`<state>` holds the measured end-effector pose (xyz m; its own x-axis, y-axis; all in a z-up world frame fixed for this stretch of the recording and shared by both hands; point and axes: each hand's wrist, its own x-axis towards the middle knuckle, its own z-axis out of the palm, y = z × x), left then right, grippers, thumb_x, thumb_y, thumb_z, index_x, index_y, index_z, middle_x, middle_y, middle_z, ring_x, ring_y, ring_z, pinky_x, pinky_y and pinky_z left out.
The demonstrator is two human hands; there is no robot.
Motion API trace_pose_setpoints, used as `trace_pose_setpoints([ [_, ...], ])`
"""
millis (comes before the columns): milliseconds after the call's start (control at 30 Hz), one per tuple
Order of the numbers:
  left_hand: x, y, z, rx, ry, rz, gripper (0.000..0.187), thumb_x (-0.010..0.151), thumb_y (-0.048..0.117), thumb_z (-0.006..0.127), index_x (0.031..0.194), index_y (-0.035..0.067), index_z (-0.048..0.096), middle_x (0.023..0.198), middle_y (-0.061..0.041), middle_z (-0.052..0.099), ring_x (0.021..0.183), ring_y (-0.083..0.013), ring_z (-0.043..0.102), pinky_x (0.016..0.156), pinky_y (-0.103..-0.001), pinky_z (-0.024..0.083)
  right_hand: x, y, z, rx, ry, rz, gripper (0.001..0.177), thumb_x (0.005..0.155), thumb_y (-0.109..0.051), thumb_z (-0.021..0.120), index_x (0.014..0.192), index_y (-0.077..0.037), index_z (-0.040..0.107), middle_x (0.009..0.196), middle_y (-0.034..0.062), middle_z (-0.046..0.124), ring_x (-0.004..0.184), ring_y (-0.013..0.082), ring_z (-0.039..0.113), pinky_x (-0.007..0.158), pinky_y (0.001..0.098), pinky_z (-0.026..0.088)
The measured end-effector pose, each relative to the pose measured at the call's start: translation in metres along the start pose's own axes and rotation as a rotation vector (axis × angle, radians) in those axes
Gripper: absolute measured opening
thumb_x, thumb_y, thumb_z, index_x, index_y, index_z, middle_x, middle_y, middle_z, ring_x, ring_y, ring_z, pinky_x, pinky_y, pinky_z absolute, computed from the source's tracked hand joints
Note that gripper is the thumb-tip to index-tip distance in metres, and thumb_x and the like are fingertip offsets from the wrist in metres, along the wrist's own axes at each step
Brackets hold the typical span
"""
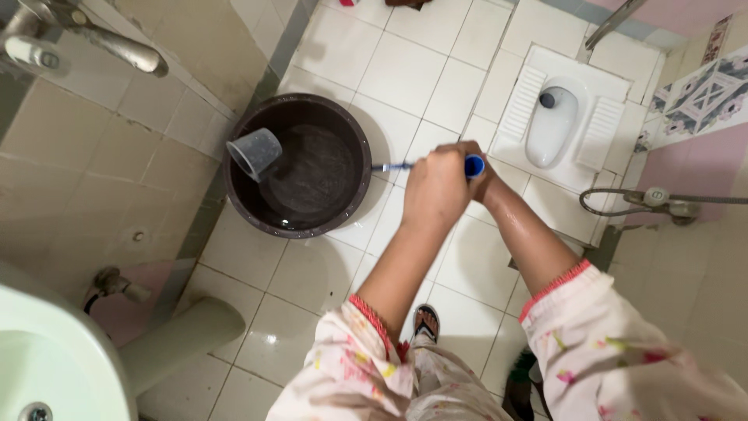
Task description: The person cleans a bathroom floor using a blue squeegee. They repeatedly scoop water from a black basin with a plastic cup and pour it onto the floor, then use the squeegee to push the water across the tiles toward the drain. The person also briefly rinses their hands under a tap.
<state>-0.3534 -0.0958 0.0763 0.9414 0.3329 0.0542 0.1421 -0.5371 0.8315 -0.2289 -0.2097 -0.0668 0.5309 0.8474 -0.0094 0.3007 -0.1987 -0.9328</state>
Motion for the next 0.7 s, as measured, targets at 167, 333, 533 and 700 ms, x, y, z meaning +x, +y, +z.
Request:
trace_pose_setpoints([
  [167,0.001,-0.053,0.031,0.017,-0.018,-0.003,0.025,0.080,0.024,0.077,0.102,0.012,0.075,0.091,-0.020,0.075,0.083,-0.0403,0.072,0.076,-0.049,0.057,0.006,0.039,0.029,0.512,0.108,0.184,0.005,0.088,0.000,0.067,0.092,-0.001,0.070,0.104,0.0073,0.074,0.097,0.0131,0.068,0.097,0.0303,0.053],
  [333,-0.043,-0.108,0.057,0.157,-0.060,-0.155,0.027,0.086,0.037,0.072,0.104,0.017,0.075,0.080,-0.021,0.074,0.078,-0.0413,0.072,0.076,-0.049,0.059,-0.023,0.102,0.077,0.188,0.065,0.070,0.006,0.085,0.007,0.063,0.087,0.003,0.067,0.102,0.0116,0.072,0.097,0.0152,0.066,0.122,0.0347,0.029],
  [533,-0.115,-0.114,0.057,0.131,0.068,-0.216,0.021,0.089,0.032,0.068,0.098,0.014,0.075,0.078,-0.021,0.072,0.072,-0.0391,0.073,0.071,-0.047,0.060,-0.062,0.088,0.135,0.910,0.094,0.488,0.017,0.092,-0.001,0.061,0.077,0.003,0.068,0.073,0.0088,0.067,0.066,0.0156,0.058,0.125,0.0327,0.027],
  [700,-0.172,-0.097,0.033,0.087,0.141,-0.284,0.019,0.085,0.027,0.070,0.096,0.013,0.077,0.077,-0.022,0.072,0.073,-0.0399,0.073,0.071,-0.047,0.060,-0.101,0.003,0.161,0.032,-0.088,0.164,0.003,0.078,-0.002,0.068,0.079,0.000,0.066,0.077,0.0101,0.067,0.071,0.0169,0.062,0.093,0.0347,0.047],
])
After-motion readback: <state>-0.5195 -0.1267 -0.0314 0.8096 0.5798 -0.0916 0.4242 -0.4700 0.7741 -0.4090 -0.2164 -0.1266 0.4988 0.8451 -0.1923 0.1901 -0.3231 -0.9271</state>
